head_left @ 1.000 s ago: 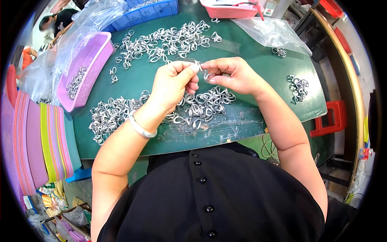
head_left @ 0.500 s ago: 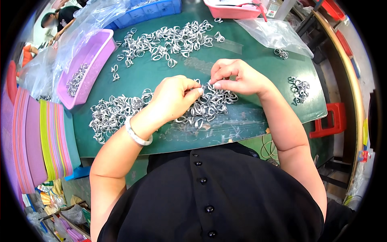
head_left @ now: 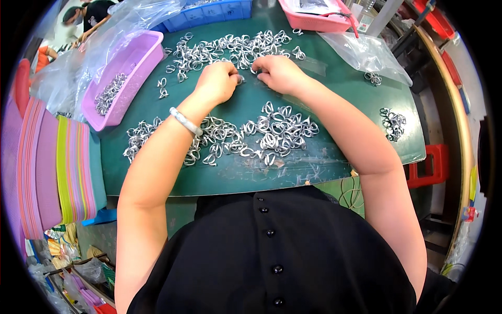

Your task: The person connects metal clips together by hand to form a chain-like assembly on a work table, repeatedly picking up pieces from a pile and linking them together one by one.

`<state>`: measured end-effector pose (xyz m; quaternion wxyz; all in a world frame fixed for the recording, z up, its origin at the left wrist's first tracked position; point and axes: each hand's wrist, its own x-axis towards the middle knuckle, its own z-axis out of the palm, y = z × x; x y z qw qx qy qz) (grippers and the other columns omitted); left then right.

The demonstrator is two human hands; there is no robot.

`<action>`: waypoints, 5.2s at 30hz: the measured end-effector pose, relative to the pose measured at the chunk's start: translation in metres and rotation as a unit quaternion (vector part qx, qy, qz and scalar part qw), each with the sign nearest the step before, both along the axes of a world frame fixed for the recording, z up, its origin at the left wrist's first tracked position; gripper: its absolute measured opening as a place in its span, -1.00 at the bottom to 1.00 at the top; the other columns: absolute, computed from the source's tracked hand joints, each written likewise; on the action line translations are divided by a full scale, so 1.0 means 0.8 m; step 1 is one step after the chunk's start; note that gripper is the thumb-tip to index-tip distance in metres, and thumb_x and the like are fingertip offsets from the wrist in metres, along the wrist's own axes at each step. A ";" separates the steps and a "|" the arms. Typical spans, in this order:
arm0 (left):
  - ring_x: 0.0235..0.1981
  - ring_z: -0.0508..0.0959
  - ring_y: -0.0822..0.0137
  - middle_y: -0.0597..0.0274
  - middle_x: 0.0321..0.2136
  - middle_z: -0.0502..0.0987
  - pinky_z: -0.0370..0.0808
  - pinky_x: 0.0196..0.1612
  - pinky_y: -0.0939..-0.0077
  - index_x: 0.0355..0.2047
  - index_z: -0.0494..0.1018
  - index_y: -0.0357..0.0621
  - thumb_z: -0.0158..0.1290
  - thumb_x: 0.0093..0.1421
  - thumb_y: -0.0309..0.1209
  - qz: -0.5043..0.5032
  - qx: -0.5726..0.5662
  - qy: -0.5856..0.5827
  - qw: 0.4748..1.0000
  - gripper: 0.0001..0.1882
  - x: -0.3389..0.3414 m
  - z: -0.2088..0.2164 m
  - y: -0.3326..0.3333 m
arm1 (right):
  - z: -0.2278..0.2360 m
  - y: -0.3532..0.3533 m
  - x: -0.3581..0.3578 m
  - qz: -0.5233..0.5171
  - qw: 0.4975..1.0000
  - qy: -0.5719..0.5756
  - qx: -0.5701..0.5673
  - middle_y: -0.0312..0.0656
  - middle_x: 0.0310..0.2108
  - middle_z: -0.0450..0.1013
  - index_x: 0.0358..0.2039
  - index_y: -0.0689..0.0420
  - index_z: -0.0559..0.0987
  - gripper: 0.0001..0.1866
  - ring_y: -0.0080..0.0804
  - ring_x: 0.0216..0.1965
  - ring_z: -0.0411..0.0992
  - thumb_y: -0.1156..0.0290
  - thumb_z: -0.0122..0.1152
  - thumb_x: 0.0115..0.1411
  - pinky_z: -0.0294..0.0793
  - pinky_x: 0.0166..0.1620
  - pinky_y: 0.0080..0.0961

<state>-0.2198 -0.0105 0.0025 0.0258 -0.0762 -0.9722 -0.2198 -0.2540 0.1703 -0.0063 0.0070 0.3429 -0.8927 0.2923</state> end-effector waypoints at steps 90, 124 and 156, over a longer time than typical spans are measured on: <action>-0.10 0.34 0.08 0.02 -0.17 0.35 0.30 -0.05 0.34 -0.11 0.35 -0.09 0.06 -0.02 -0.35 -0.054 -0.004 0.098 0.994 -0.59 0.014 0.012 -0.040 | 0.003 0.006 -0.021 -0.088 0.982 0.098 0.136 -0.05 0.04 0.14 -0.06 -0.10 0.36 -0.49 -0.04 0.05 0.10 0.16 0.18 -0.08 0.17 0.04 -0.18; -0.49 0.48 0.48 0.24 -0.48 0.48 0.44 -0.41 0.66 -0.37 0.39 -0.21 -0.03 0.11 -0.45 0.017 0.486 -0.225 0.845 -0.89 0.068 0.031 -0.051 | 0.038 0.033 0.081 -0.015 0.924 -0.229 -0.305 -0.33 -0.51 0.43 -0.41 0.25 0.54 -0.88 -0.68 -0.48 0.34 0.57 0.14 -0.03 0.33 -0.41 -0.73; -0.53 0.48 0.42 0.21 -0.51 0.47 0.44 -0.49 0.68 -0.36 0.33 -0.19 -0.17 0.18 -0.44 -0.040 0.763 -0.366 0.531 -0.89 0.138 0.026 -0.027 | 0.054 0.002 0.148 0.100 0.958 -0.013 -0.269 -0.15 -0.41 0.43 -0.51 0.21 0.48 -0.86 -0.39 -0.37 0.42 0.63 0.22 -0.16 0.39 -0.30 -0.57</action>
